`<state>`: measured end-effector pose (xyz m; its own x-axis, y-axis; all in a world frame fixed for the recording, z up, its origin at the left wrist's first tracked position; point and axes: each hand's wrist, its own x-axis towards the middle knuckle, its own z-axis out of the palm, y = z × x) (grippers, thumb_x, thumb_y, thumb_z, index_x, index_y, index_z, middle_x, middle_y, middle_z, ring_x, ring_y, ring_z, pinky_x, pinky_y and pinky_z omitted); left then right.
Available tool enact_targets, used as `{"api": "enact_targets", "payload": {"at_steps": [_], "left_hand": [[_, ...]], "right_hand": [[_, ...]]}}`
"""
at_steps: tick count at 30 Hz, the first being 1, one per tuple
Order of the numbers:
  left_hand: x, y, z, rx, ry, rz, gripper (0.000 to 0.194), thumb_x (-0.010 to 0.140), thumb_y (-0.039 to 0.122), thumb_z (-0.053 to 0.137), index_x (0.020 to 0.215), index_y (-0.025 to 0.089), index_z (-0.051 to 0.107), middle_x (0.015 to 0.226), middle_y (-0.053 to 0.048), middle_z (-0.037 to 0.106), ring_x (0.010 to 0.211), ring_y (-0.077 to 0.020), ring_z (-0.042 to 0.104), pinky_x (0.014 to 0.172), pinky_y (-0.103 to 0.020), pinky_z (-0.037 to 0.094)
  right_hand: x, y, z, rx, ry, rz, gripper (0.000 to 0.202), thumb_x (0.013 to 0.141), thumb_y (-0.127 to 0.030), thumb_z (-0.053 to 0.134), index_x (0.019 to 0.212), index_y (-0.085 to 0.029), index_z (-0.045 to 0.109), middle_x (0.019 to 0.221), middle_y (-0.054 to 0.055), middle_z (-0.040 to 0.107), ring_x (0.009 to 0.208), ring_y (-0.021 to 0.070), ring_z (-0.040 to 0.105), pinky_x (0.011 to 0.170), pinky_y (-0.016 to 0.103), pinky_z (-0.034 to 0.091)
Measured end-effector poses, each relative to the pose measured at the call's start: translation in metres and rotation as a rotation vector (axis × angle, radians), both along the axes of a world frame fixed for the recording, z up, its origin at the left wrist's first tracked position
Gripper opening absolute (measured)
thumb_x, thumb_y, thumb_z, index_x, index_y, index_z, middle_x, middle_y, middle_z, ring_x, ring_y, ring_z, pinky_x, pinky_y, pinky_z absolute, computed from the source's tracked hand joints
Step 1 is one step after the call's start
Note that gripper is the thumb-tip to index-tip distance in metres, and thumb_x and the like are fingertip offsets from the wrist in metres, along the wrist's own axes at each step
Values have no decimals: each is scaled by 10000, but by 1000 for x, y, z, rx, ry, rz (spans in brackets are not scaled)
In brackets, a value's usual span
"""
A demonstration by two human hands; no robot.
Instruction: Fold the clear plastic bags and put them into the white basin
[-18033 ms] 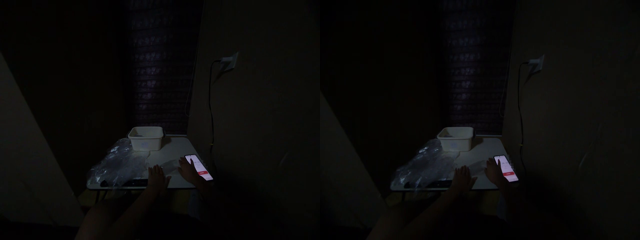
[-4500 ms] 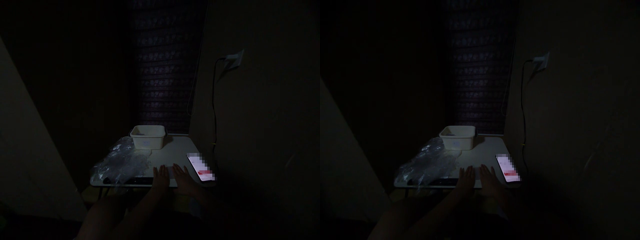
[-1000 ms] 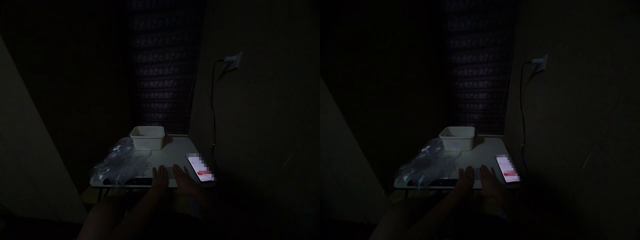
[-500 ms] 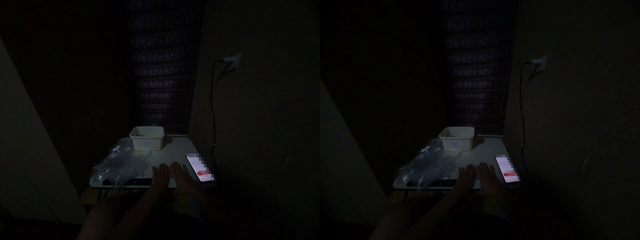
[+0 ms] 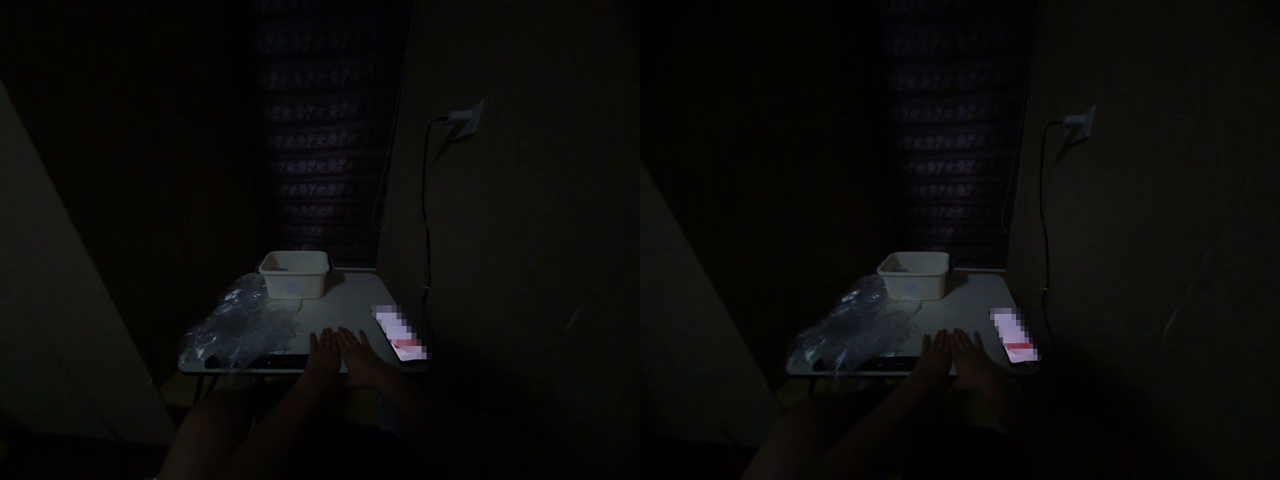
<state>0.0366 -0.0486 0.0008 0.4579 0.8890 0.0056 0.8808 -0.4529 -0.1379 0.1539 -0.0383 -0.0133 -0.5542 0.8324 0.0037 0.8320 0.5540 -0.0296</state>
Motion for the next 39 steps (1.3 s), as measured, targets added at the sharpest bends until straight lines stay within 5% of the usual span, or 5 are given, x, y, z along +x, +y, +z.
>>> {"api": "enact_targets", "payload": {"at_steps": [39], "left_hand": [[2, 6, -10, 15, -26, 18, 688, 631, 434, 337, 1169, 31, 191, 1215, -187, 170, 1109, -280, 106, 834, -508, 82]], "right_hand": [[-2, -1, 2, -22, -9, -18, 854, 523, -428, 445, 1194, -45, 80, 1248, 159, 64, 1122, 253, -7, 851, 467, -27]]}}
